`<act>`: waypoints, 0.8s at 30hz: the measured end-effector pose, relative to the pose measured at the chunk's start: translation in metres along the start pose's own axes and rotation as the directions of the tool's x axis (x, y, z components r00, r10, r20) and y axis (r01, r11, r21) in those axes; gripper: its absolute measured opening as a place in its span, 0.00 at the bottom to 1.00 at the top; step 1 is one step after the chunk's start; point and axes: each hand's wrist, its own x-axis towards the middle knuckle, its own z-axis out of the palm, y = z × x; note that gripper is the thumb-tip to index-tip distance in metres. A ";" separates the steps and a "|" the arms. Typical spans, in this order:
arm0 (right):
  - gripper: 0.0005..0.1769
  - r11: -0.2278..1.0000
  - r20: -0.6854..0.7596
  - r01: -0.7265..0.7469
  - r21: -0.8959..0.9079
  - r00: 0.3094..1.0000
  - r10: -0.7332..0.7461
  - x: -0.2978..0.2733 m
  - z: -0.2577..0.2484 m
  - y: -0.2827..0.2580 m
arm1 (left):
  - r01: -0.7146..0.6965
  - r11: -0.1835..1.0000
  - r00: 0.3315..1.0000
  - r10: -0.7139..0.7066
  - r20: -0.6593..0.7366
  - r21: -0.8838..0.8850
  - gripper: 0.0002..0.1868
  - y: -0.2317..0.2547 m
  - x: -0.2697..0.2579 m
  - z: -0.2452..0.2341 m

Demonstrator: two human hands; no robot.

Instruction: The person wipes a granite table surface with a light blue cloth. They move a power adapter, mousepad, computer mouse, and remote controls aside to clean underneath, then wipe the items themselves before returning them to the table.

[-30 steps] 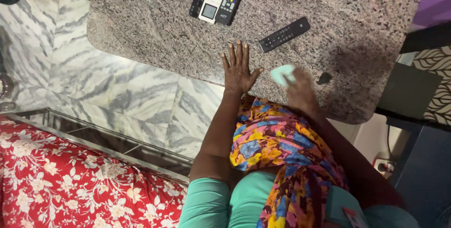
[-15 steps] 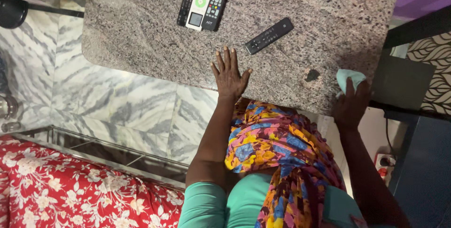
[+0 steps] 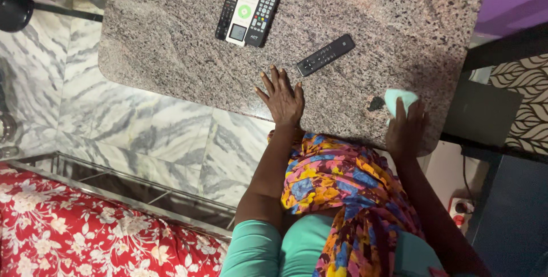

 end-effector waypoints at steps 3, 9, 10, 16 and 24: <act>0.35 0.999 -0.056 0.025 -0.043 0.998 -0.028 0.035 0.007 0.011 | -0.026 1.000 0.999 0.026 -0.036 0.004 0.38 -0.001 0.000 0.001; 0.31 0.985 -0.233 0.072 -0.157 0.966 -0.108 0.108 0.047 0.057 | -0.002 0.999 1.000 0.001 0.021 0.040 0.41 0.003 0.002 -0.001; 0.32 0.987 -0.236 0.070 -0.144 0.966 -0.103 0.118 0.052 0.064 | 0.006 0.999 1.000 -0.007 0.026 0.046 0.41 0.003 0.002 -0.002; 0.35 0.994 -0.189 0.093 -0.054 0.977 -0.102 0.124 0.045 0.060 | 0.040 0.998 0.999 -0.042 0.033 0.049 0.44 0.005 0.005 -0.002; 0.36 1.000 0.111 0.027 -0.002 0.993 -0.027 0.025 -0.014 0.027 | 0.037 0.998 0.998 -0.034 -0.055 0.045 0.47 0.004 0.002 0.001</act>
